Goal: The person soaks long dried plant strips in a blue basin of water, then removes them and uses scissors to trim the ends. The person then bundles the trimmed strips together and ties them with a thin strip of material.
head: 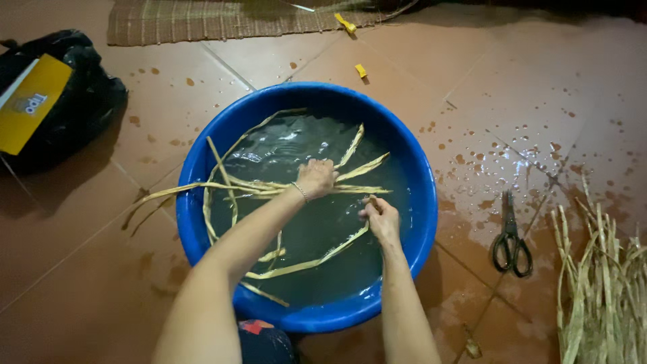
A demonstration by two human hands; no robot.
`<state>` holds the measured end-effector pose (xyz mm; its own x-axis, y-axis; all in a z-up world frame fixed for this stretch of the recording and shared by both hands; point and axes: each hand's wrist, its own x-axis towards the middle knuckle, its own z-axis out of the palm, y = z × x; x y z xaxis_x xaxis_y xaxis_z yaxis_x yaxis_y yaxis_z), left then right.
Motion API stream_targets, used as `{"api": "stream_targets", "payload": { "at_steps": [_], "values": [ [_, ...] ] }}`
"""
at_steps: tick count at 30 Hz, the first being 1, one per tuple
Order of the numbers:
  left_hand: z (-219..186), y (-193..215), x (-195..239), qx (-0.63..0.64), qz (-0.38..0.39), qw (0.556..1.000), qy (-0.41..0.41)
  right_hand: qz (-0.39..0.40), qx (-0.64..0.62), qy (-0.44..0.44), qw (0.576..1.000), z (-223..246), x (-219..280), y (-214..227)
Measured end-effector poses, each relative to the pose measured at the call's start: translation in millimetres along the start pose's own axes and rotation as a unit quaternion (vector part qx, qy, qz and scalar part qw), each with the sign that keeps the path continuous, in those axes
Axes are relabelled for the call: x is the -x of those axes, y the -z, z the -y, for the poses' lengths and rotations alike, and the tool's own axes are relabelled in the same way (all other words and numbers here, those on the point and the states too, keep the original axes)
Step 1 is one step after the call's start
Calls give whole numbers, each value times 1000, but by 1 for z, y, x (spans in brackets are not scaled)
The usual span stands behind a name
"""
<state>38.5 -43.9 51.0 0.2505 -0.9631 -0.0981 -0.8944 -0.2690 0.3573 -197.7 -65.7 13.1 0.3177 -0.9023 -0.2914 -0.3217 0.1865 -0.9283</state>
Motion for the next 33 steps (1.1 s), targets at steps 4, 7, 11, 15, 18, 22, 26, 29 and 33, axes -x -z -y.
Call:
{"api": "stream_targets", "payload": {
  "at_steps": [4,7,11,15,18,22,26,29,33],
  "values": [
    [-13,-5,1,19,-112,993,22,-35,-197,-23,980,6,1,6],
    [-19,2,3,129,-43,990,41,-31,-260,-67,963,16,5,13],
    [-25,-23,66,282,-138,941,-125,-16,-361,-111,926,22,1,24],
    [-29,-26,110,318,-46,944,-78,-28,-410,-94,907,41,15,25],
    [-28,-28,115,295,58,954,12,-30,-436,-62,897,54,25,24],
    [-16,-52,103,215,85,971,-64,13,-448,-29,893,46,24,19],
    [-23,-67,86,290,88,945,-124,-29,-297,-11,954,26,20,12],
    [-42,-79,72,387,127,913,-27,-17,-237,-34,971,9,13,6],
    [-40,-117,58,377,91,922,3,-14,-175,-26,984,-17,0,-4]
  ]
}}
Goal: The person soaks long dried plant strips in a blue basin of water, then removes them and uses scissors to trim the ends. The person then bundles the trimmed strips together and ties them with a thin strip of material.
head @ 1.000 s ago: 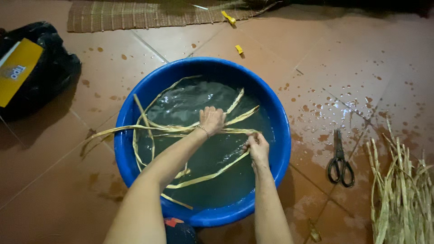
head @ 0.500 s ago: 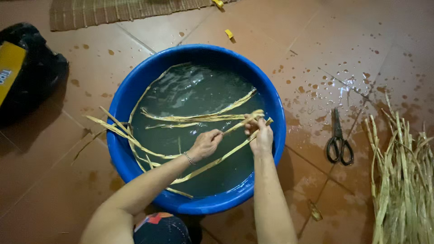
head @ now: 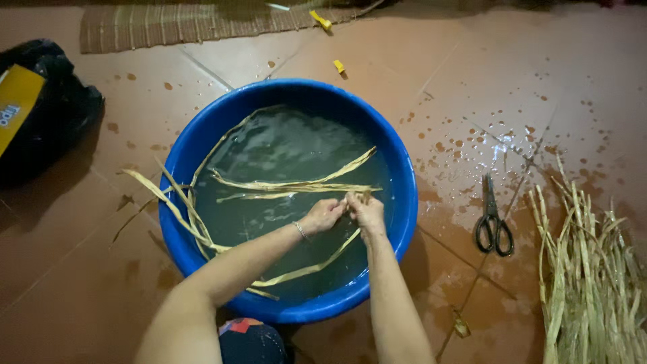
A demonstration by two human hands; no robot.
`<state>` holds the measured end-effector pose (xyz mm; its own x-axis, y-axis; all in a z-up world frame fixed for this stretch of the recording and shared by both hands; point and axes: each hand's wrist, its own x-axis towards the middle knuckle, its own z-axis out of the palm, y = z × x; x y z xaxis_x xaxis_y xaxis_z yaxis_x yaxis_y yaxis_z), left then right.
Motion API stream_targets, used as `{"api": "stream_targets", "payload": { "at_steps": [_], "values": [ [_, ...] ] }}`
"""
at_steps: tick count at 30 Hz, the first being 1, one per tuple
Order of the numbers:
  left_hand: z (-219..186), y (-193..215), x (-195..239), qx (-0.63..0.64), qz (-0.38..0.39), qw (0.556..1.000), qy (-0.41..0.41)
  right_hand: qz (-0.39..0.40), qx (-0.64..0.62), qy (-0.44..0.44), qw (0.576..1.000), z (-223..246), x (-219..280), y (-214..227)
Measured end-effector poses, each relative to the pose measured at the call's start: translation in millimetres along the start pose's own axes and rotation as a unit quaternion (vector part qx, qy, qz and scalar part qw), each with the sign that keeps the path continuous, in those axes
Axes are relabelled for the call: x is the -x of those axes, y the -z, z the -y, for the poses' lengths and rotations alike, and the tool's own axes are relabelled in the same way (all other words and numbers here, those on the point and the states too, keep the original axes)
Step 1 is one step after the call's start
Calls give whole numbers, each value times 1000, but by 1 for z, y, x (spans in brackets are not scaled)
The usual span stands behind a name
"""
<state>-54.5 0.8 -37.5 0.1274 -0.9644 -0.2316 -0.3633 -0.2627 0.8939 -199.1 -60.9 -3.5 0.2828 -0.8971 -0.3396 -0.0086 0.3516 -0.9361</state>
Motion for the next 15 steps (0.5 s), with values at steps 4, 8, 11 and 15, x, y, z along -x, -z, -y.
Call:
{"api": "stream_targets", "payload": {
  "at_steps": [4,8,11,15],
  "values": [
    [16,-16,-4,24,-71,997,-24,8,117,-97,988,2,5,-7],
    [14,-22,-2,-17,-78,995,-65,-28,87,-69,993,8,11,-10],
    [5,-26,-8,-98,-61,992,-51,-108,208,13,972,7,7,-10],
    [-11,-25,11,-128,-47,990,-28,-169,341,11,925,13,12,-9]
  ]
}}
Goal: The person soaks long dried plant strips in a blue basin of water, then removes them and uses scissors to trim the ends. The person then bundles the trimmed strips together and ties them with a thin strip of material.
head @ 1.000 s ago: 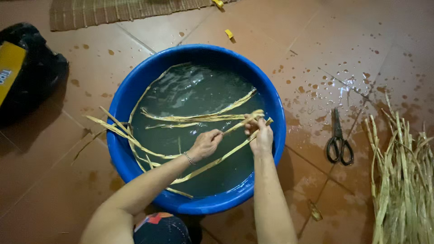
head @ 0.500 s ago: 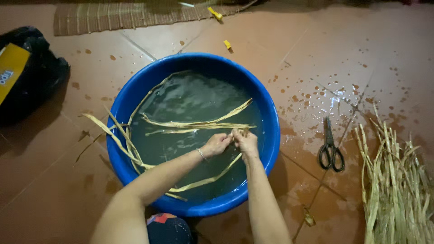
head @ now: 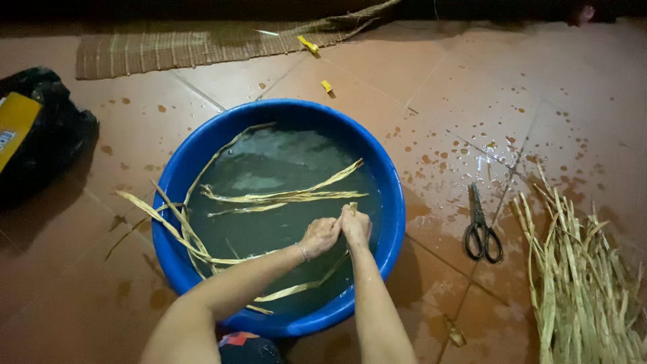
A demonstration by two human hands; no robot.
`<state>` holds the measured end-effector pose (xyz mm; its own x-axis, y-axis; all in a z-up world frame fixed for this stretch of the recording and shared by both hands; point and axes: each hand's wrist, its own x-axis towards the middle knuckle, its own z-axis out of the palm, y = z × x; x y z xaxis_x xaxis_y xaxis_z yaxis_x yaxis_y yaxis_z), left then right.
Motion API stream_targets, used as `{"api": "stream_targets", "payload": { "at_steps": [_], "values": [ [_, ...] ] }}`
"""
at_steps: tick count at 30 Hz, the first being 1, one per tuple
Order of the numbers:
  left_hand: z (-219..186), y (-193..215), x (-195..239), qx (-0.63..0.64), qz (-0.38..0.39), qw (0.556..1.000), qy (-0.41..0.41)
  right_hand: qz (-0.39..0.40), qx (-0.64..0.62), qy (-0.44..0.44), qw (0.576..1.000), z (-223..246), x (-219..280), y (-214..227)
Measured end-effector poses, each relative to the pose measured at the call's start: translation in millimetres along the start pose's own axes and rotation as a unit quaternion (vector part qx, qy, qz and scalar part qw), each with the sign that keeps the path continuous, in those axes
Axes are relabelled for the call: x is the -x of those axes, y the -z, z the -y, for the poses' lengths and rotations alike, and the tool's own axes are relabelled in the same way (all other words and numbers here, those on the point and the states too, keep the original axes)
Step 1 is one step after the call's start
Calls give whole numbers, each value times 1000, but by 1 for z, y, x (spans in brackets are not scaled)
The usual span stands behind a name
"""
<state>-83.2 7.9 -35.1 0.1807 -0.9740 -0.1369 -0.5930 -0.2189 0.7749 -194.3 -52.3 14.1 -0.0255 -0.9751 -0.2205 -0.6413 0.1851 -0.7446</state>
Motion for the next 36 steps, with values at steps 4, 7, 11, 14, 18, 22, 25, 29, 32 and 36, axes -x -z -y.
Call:
{"api": "stream_targets", "payload": {
  "at_steps": [4,7,11,14,18,22,25,29,32,36],
  "values": [
    [-13,13,21,94,-17,995,-33,48,-219,-96,970,5,-1,-1],
    [-6,19,20,132,1,991,6,146,-276,-59,948,-4,-7,-3],
    [12,23,-1,113,-24,993,-39,211,-356,-32,910,-21,-17,-26],
    [5,17,-12,15,23,1000,-12,165,-366,-77,913,-34,-35,-36],
    [-26,22,9,2,53,999,-7,129,-425,-130,886,-48,-49,-35],
    [-53,53,41,-71,76,995,5,116,-534,-131,827,-43,-53,-18],
    [-59,70,75,-60,55,995,-50,132,-597,-238,755,-31,-57,6],
    [-67,105,89,-90,70,992,-56,186,-640,-139,733,-23,-70,7],
    [-75,110,105,-71,77,991,-78,158,-632,-148,744,-24,-92,18],
    [-80,119,113,-101,8,978,-180,125,-611,-139,769,-16,-114,39]
  ]
}}
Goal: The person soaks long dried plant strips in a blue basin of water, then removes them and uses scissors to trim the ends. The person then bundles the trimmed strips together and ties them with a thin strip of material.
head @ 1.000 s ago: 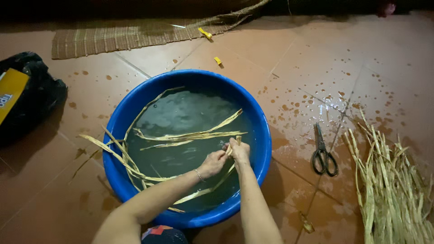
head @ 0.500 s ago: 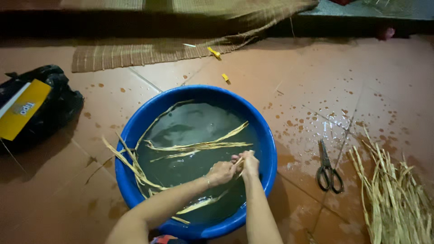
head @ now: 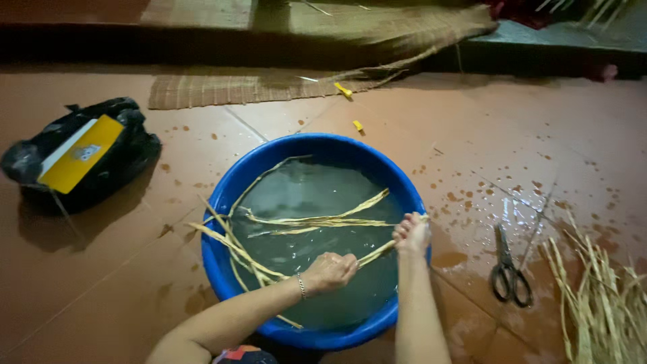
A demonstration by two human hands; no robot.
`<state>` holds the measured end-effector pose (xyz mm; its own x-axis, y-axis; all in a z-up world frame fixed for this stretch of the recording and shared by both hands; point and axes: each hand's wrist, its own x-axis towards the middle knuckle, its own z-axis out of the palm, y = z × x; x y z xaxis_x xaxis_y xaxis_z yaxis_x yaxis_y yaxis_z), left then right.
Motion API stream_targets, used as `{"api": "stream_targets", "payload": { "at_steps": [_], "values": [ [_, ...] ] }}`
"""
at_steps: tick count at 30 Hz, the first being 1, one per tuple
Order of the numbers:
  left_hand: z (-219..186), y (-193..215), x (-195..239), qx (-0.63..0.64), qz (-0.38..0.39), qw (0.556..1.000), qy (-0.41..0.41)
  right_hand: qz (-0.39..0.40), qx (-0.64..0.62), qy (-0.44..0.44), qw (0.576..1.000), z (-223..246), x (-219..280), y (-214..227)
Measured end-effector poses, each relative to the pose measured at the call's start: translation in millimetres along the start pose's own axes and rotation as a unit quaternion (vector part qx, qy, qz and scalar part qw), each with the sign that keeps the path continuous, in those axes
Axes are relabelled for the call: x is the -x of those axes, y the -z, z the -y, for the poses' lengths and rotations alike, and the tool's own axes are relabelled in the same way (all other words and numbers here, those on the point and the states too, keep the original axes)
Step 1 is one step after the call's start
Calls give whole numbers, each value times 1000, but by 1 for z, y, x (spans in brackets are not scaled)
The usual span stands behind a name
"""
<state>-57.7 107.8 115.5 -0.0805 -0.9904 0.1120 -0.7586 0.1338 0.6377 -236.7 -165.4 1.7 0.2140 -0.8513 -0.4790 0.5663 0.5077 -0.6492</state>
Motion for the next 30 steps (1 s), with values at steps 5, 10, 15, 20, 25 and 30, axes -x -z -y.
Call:
{"api": "stream_targets", "payload": {
  "at_steps": [5,10,15,20,25,30],
  "values": [
    [-12,18,9,-29,48,998,15,-36,33,44,998,23,10,0],
    [-20,44,38,-66,57,996,16,-79,20,108,991,65,15,15],
    [-8,65,59,-60,66,996,-24,-132,44,141,980,89,15,38],
    [23,83,77,-92,97,991,0,-203,109,186,955,113,44,41],
    [71,98,80,-74,113,987,88,-189,62,175,964,140,47,59],
    [133,105,76,-41,107,988,104,-198,70,212,954,141,37,81]
  ]
}}
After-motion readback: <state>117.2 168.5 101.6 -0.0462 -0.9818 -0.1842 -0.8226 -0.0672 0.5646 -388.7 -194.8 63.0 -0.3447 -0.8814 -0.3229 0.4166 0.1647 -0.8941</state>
